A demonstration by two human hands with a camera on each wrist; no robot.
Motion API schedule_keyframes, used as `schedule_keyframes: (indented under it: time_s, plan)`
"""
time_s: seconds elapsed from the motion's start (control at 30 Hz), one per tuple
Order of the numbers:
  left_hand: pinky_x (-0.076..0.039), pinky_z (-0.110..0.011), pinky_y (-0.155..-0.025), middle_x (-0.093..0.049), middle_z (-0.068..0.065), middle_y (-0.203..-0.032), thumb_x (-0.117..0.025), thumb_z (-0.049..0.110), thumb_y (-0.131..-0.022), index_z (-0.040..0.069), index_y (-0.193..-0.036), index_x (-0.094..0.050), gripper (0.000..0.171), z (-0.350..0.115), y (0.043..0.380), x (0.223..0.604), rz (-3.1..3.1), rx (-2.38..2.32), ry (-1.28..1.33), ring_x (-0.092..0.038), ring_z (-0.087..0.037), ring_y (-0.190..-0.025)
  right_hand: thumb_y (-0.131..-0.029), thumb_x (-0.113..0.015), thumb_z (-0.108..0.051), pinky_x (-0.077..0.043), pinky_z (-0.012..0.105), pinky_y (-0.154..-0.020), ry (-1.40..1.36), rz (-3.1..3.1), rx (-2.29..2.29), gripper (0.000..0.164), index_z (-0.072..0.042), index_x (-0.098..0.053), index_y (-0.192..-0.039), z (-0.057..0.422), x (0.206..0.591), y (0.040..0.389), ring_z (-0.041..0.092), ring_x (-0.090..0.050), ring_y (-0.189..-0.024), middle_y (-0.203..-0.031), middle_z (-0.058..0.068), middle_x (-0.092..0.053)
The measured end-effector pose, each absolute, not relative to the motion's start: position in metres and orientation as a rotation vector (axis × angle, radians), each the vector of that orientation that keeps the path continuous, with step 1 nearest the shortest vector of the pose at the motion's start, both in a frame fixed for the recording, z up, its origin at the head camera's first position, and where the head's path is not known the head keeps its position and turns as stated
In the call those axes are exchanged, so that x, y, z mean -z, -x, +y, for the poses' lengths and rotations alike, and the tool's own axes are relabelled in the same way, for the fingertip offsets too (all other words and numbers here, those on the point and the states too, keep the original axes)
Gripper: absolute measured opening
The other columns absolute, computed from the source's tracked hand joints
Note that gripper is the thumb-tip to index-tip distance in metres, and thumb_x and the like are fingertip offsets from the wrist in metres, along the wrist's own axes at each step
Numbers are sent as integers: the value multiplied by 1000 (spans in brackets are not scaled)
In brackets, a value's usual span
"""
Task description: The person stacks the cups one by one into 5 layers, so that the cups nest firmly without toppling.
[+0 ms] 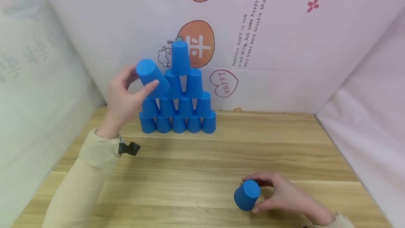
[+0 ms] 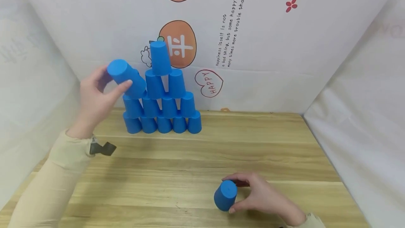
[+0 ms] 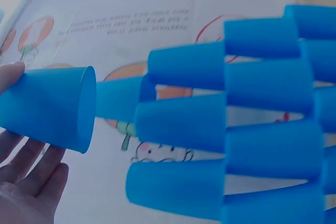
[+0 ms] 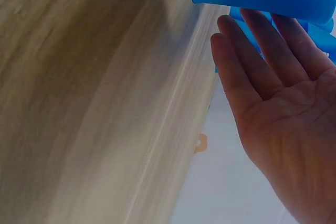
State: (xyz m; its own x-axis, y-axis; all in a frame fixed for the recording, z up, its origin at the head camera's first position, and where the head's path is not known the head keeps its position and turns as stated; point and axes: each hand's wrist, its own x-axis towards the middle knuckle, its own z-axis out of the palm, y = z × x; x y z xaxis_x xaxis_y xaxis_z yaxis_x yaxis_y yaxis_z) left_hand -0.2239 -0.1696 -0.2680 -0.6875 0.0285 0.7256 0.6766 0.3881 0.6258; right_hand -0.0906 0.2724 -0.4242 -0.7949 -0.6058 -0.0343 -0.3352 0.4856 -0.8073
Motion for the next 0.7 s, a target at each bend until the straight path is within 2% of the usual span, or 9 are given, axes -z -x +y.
schedule_keyframes:
  time_s: [0.13,0.43,0.7]
  plan:
    - [-45,-34,-107,-66,-3,-131,-81,19,-90,8,-137,-62,51,-173,237,251,-2025,1304,509,-62,-19,-120,-77,-91,-37,-54,34,-93,820,2426,1227,65,-13,-66,-133,272,425,91,16,-64,-112,-126,-6,-69]
    - [-44,-32,-108,-62,6,-136,-78,45,-89,18,-138,-58,59,-177,268,221,-2096,1297,357,-60,-13,-122,-80,-89,-35,-54,30,-92,831,2377,1228,62,-11,-66,-133,271,430,95,15,-65,-110,-125,-4,-69]
    - [-40,-34,-111,-58,6,-142,-74,47,-92,20,-142,-54,60,-176,295,220,-2175,1365,330,-55,-14,-129,-82,-88,-33,-54,29,-90,848,2355,1210,58,-11,-66,-131,270,431,99,15,-65,-110,-123,-5,-69]
